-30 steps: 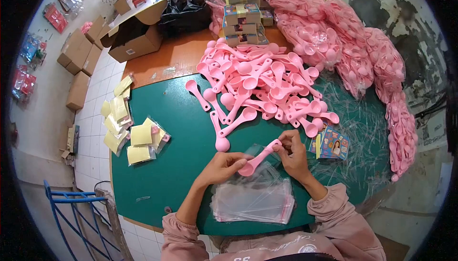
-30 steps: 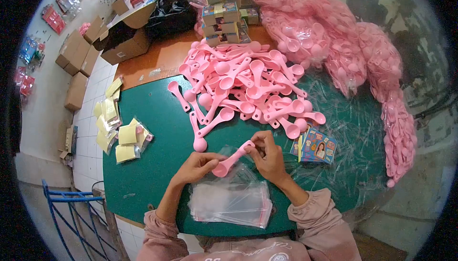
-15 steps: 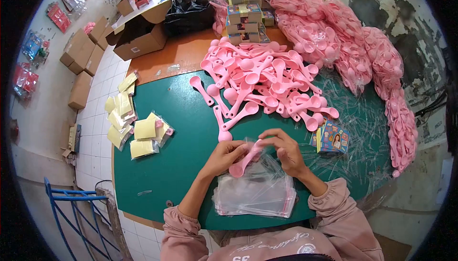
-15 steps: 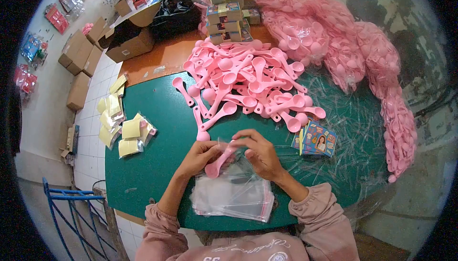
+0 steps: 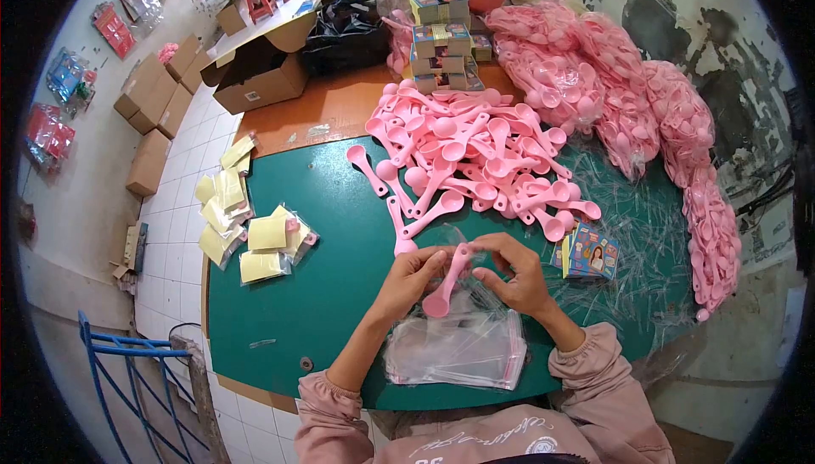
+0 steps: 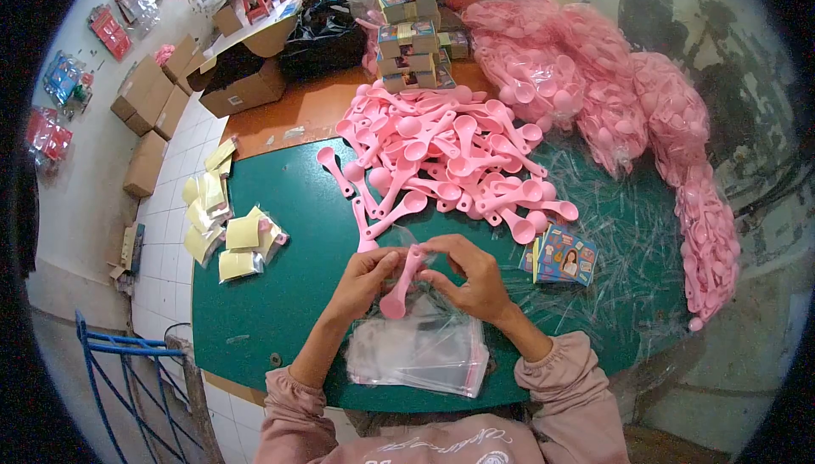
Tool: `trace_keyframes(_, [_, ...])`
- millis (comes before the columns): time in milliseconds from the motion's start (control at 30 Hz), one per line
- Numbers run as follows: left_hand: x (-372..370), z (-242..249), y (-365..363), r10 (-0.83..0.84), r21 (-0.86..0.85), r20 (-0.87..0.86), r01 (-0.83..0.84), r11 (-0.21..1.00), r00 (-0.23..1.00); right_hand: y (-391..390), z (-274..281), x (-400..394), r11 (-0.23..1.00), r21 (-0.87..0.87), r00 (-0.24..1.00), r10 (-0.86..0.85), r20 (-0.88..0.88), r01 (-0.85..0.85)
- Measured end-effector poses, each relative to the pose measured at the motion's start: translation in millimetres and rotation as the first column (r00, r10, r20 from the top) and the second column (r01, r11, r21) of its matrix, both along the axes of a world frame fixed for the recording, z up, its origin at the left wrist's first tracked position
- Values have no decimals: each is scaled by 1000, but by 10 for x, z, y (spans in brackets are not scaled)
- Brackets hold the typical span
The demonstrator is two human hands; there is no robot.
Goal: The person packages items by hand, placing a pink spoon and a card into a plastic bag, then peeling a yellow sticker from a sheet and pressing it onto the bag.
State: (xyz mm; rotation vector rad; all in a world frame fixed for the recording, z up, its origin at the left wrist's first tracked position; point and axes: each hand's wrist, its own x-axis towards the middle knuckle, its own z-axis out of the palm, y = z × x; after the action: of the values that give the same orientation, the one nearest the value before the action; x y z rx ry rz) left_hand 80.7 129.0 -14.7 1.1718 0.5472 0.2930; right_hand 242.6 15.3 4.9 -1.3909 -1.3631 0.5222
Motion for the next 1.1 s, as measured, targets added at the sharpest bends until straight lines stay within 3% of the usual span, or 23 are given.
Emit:
trace_keyframes(167, [22,81,-43,25,-7,26,-24,1000,999,22,10,-34,1000,1,998,22,58,-22])
trace_keyframes(233, [28,46,-50,-6,93,95,-3,996,995,21,17,-57,999,19,996,35,83,-36])
trace_keyframes(300, [13,126,-68,-30,94,69,23,995,997,-13,67,-76,991,-120,998,64,-25,-66])
trace_keyframes(400, [16,319,-64,-81,54,57,78,996,995,-57,176,66,994,-100,983,-60,-171,44])
trace_keyframes(433, [12,347,-45,-97,13,69,97,995,993,-88,193,180,992,-23,972,-128,-199,126])
trace_keyframes(500, [-19,314,22,-101,-10,66,102,995,993,-334,449,495,892,-234,910,-409,-60,386])
trace_keyframes(567, [-44,290,69,-129,-8,34,129,992,991,-644,476,811,704,-196,730,-641,238,682])
trace_keyframes(633, [-19,309,64,-172,-53,10,172,984,985,-1005,333,1036,459,-137,422,-603,677,878])
trace_keyframes(767, [61,285,12,-246,-73,-23,243,967,969,-1284,39,1135,462,-324,554,-551,625,826])
trace_keyframes(833, [81,281,38,-265,-27,-44,264,964,963,-1261,-2,1139,426,-368,559,-692,456,827])
trace_keyframes(1000, [92,391,52,-264,31,-80,268,963,961,-1246,294,1100,418,-263,483,-613,625,870])
trace_keyframes(1100, [74,344,41,-273,39,-102,279,960,956,-873,677,770,651,-271,698,-592,402,709])
